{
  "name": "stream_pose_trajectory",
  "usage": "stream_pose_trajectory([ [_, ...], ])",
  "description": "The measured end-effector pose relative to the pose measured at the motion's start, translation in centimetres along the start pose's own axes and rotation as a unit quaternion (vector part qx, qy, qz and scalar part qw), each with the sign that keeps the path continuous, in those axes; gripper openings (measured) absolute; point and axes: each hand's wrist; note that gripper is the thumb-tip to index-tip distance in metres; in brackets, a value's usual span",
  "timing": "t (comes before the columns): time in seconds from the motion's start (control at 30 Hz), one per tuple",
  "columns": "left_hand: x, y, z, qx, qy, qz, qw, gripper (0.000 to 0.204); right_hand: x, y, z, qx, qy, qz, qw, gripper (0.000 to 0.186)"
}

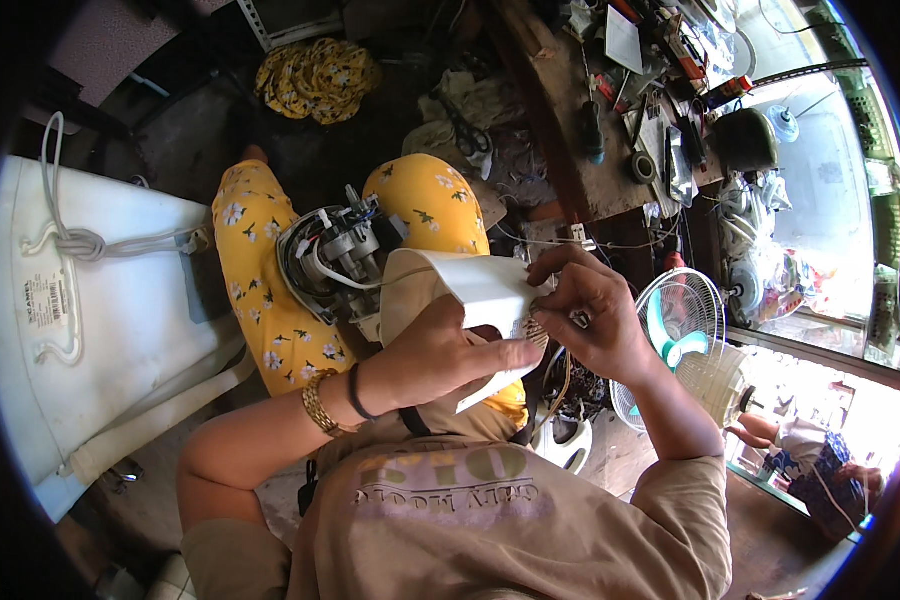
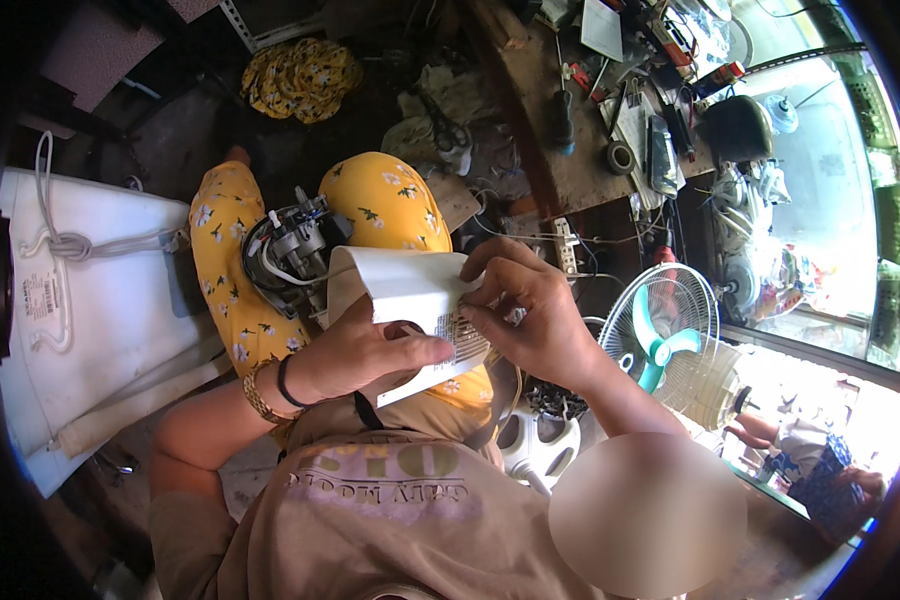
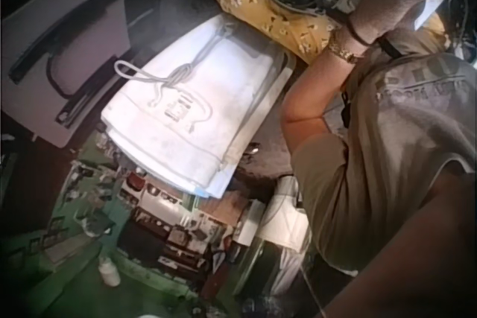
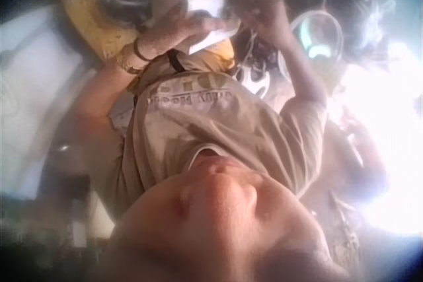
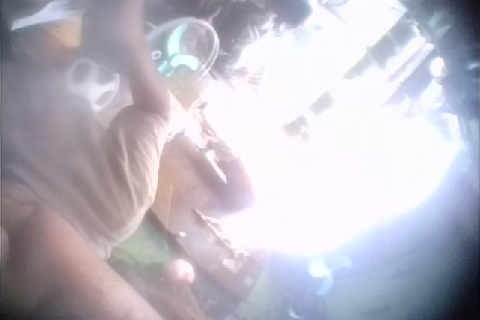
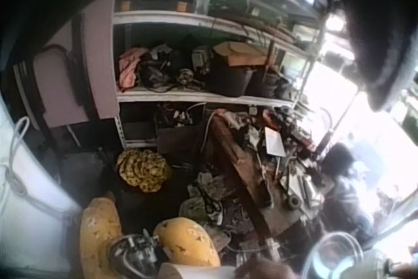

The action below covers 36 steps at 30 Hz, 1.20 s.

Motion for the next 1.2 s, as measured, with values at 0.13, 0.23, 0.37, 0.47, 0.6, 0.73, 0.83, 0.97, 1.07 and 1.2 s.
stream_pose_trajectory([
  [0.13, -0.3, -0.1, 1.0, 0.064, 0.095, 0.011, 0.993, 0.032, -0.3, -0.3, 0.3, -0.077, 0.002, -0.061, 0.995, 0.016],
  [0.23, -1.6, 0.2, 1.8, 0.001, 0.128, -0.03, 0.991, 0.03, -0.7, 0.0, 0.4, -0.05, -0.026, -0.072, 0.996, 0.018],
  [0.37, -2.8, 0.9, 1.3, 0.011, 0.101, -0.032, 0.994, 0.037, -1.3, -0.4, 1.5, -0.031, 0.026, -0.149, 0.988, 0.016],
  [0.47, -2.5, 1.0, 0.6, 0.032, 0.098, -0.01, 0.995, 0.037, -0.9, -0.5, 1.3, -0.015, 0.016, -0.162, 0.987, 0.009],
  [0.6, -2.3, 1.0, 0.2, -0.022, 0.102, -0.016, 0.994, 0.035, 1.2, 1.3, -0.6, 0.078, -0.074, -0.166, 0.98, 0.022],
  [0.73, -2.6, 0.9, 0.0, -0.004, 0.086, -0.043, 0.995, 0.032, 6.7, 11.0, -7.9, 0.04, 0.238, -0.027, 0.97, 0.031],
  [0.83, -3.6, 1.9, -0.6, -0.024, 0.098, -0.059, 0.993, 0.033, 9.1, 15.1, -12.1, 0.027, 0.444, 0.044, 0.894, 0.021],
  [0.97, -3.5, 1.7, -1.0, -0.018, 0.108, -0.064, 0.992, 0.034, 4.7, 22.6, -9.2, 0.009, 0.435, 0.045, 0.899, 0.018],
  [1.07, -2.9, 1.9, -0.7, -0.028, 0.113, -0.078, 0.99, 0.034, -0.3, 27.6, -3.7, 0.026, 0.365, 0.09, 0.926, 0.025],
  [1.2, -3.2, 1.7, -0.5, -0.007, 0.124, -0.091, 0.988, 0.034, -4.5, 33.0, 1.6, -0.018, 0.392, 0.222, 0.892, 0.022],
])
Point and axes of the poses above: each hand's wrist, its own x-axis towards the middle knuckle, its own z-axis out of the palm, y = z × x, and after that the axes turned 4 degrees about y, right-handed
